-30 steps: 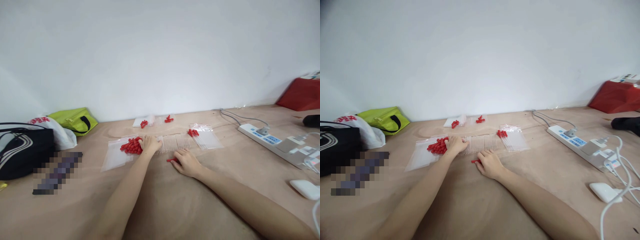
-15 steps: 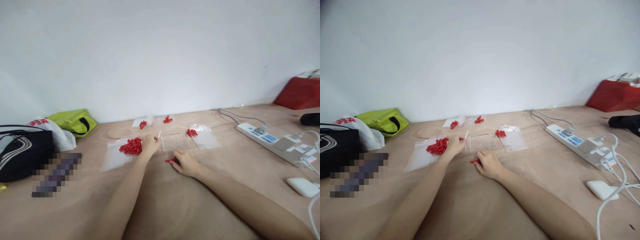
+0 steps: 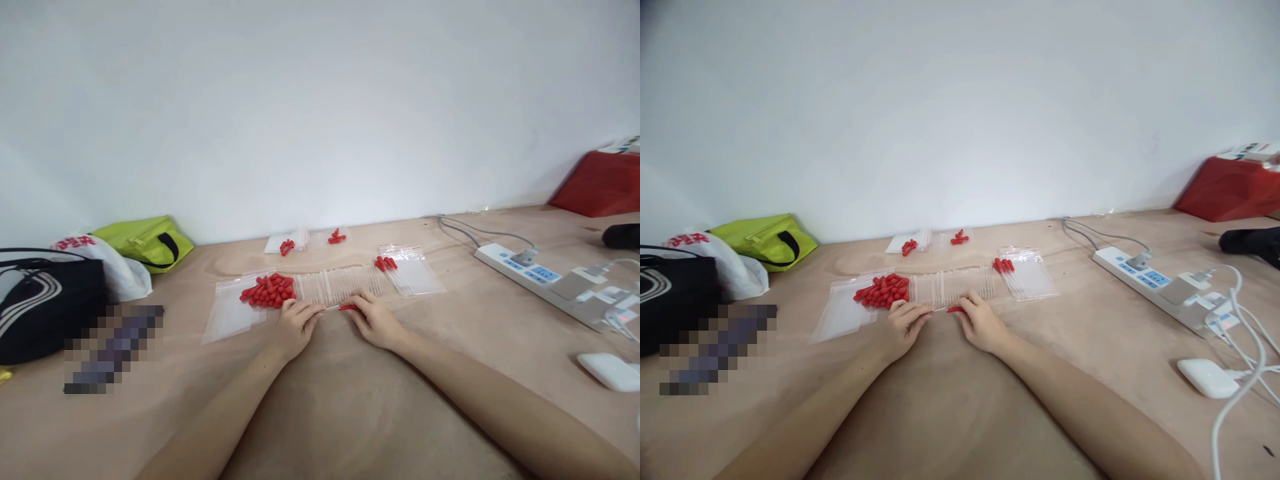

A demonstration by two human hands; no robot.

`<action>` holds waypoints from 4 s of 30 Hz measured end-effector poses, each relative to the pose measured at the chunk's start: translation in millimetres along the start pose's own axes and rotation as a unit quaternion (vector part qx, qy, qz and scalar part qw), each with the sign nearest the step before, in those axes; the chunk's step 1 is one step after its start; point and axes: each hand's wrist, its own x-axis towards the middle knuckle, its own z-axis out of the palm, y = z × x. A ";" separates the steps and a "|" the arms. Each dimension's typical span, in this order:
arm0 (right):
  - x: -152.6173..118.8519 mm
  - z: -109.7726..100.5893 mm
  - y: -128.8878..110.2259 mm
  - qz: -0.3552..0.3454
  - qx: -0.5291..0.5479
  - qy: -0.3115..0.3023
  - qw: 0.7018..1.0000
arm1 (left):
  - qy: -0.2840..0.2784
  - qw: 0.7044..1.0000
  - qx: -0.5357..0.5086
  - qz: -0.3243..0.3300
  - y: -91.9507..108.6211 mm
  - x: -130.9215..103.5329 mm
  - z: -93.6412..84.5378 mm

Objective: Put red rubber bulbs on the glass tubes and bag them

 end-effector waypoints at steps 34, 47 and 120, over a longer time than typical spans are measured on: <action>1.5 -2.1 5.0 -0.005 0.085 -0.019 0.996 | -0.030 0.999 -0.006 0.036 -1.2 -2.5 2.2; 3.5 -5.5 0.8 -0.016 0.047 -0.041 0.998 | -0.050 0.999 -0.001 0.016 6.7 -1.7 1.0; 41.9 -57.1 45.4 0.352 -0.279 -0.003 0.893 | -0.008 0.984 0.107 -0.145 4.9 3.7 -5.0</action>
